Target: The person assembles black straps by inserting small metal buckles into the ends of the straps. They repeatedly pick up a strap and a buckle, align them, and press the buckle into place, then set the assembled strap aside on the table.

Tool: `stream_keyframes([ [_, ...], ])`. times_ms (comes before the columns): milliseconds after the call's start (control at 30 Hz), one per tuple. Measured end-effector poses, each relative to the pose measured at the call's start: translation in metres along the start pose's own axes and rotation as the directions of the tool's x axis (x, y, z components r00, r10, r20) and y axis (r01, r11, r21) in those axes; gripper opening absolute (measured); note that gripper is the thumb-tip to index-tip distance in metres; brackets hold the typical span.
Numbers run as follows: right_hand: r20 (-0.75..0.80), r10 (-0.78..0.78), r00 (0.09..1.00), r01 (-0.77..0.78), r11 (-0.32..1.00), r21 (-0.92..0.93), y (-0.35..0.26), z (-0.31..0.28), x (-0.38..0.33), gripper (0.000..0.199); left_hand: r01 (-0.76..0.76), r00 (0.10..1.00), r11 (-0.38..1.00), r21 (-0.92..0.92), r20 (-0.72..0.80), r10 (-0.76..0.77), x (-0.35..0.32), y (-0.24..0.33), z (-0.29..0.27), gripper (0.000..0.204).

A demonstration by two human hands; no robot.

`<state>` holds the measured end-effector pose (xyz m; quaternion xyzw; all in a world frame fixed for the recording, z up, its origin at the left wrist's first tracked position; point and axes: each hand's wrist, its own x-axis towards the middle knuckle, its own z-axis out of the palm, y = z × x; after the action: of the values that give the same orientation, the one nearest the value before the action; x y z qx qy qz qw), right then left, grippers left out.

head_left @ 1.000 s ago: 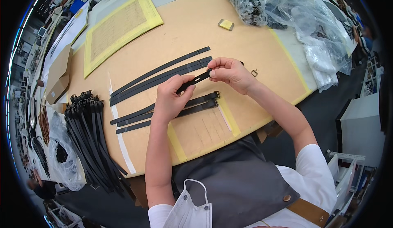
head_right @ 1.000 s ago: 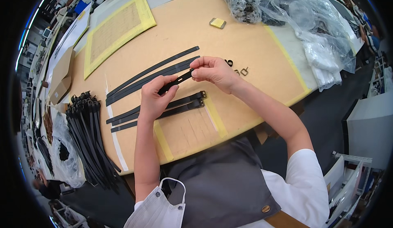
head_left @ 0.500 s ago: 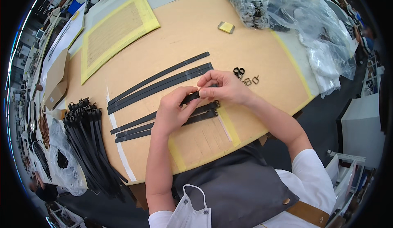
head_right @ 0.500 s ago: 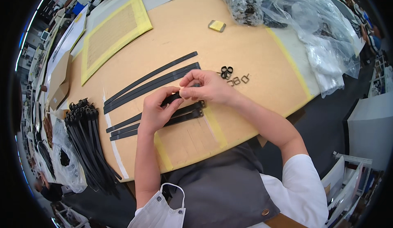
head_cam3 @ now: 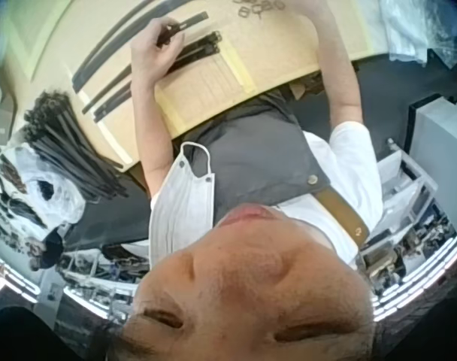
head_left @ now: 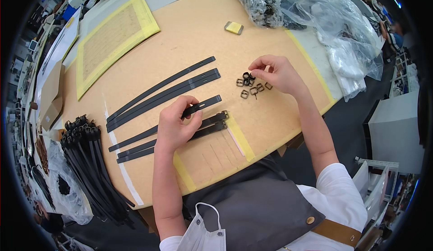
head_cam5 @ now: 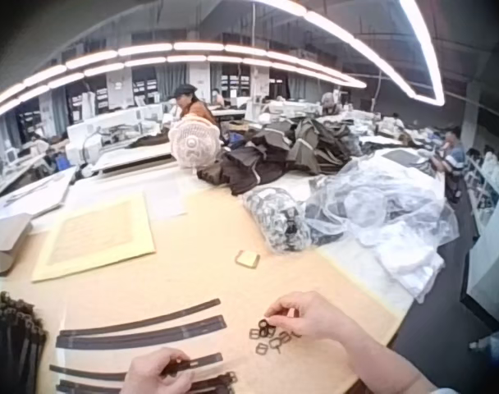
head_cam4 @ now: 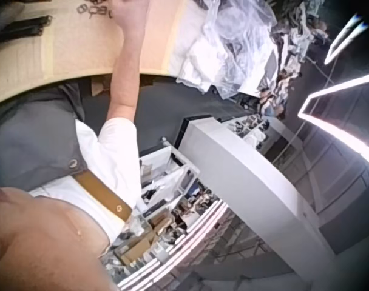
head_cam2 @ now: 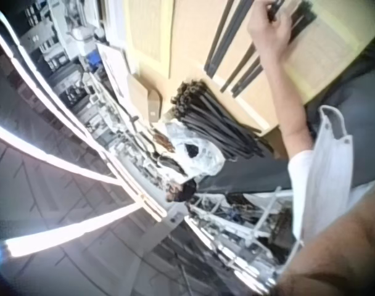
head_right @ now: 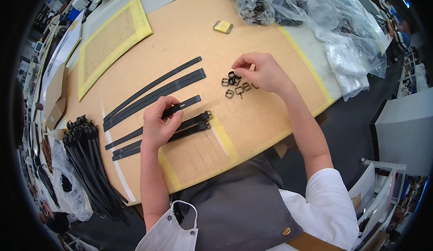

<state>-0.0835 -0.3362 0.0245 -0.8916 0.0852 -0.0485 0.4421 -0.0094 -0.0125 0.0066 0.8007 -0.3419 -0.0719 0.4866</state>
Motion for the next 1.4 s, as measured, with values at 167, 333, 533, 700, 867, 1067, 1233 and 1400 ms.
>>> stream_keyframes([
  [167, 0.104, -0.317, 0.943, 0.334, 0.906, -0.259, -0.001, 0.021, 0.006, 0.018, -0.014, 1.0, 1.0, 0.021, -0.002, 0.014, 0.001, 0.002, 0.001, 0.018],
  [333, 0.266, -0.232, 0.936, 0.321, 0.872, -0.369, -0.011, 0.027, 0.013, 0.017, -0.004, 1.0, 1.0, 0.029, -0.013, 0.005, 0.0, 0.001, 0.0, 0.017],
  [533, 0.461, -0.149, 0.875, 0.256, 0.95, -0.178, -0.038, 0.033, 0.035, 0.012, 0.024, 1.0, 0.999, 0.031, -0.019, -0.024, -0.003, -0.005, -0.002, 0.017],
  [700, 0.44, -0.456, 0.774, 0.502, 0.864, 0.013, -0.014, 0.057, 0.033, 0.019, 0.032, 0.997, 0.999, 0.024, -0.067, -0.031, -0.001, -0.007, -0.006, 0.016],
  [867, 0.257, -0.474, 0.842, 0.506, 0.859, -0.073, -0.01, 0.041, 0.028, 0.018, 0.054, 0.995, 0.998, 0.041, -0.091, -0.05, -0.001, -0.008, -0.009, 0.02],
  [1067, 0.23, -0.281, 0.932, 0.32, 0.935, -0.155, -0.025, 0.054, 0.003, 0.008, 0.031, 0.996, 0.998, 0.049, -0.082, -0.027, -0.001, -0.008, -0.008, 0.022],
  [1233, 0.242, -0.275, 0.931, 0.326, 0.922, -0.21, -0.023, 0.066, 0.003, 0.006, 0.038, 0.998, 0.999, 0.021, -0.042, -0.037, -0.001, -0.004, -0.008, 0.023],
  [1400, 0.417, -0.148, 0.897, 0.123, 0.989, 0.085, -0.034, 0.065, 0.013, 0.008, 0.036, 0.999, 0.999, -0.007, -0.022, -0.036, -0.002, -0.002, -0.01, 0.022],
])
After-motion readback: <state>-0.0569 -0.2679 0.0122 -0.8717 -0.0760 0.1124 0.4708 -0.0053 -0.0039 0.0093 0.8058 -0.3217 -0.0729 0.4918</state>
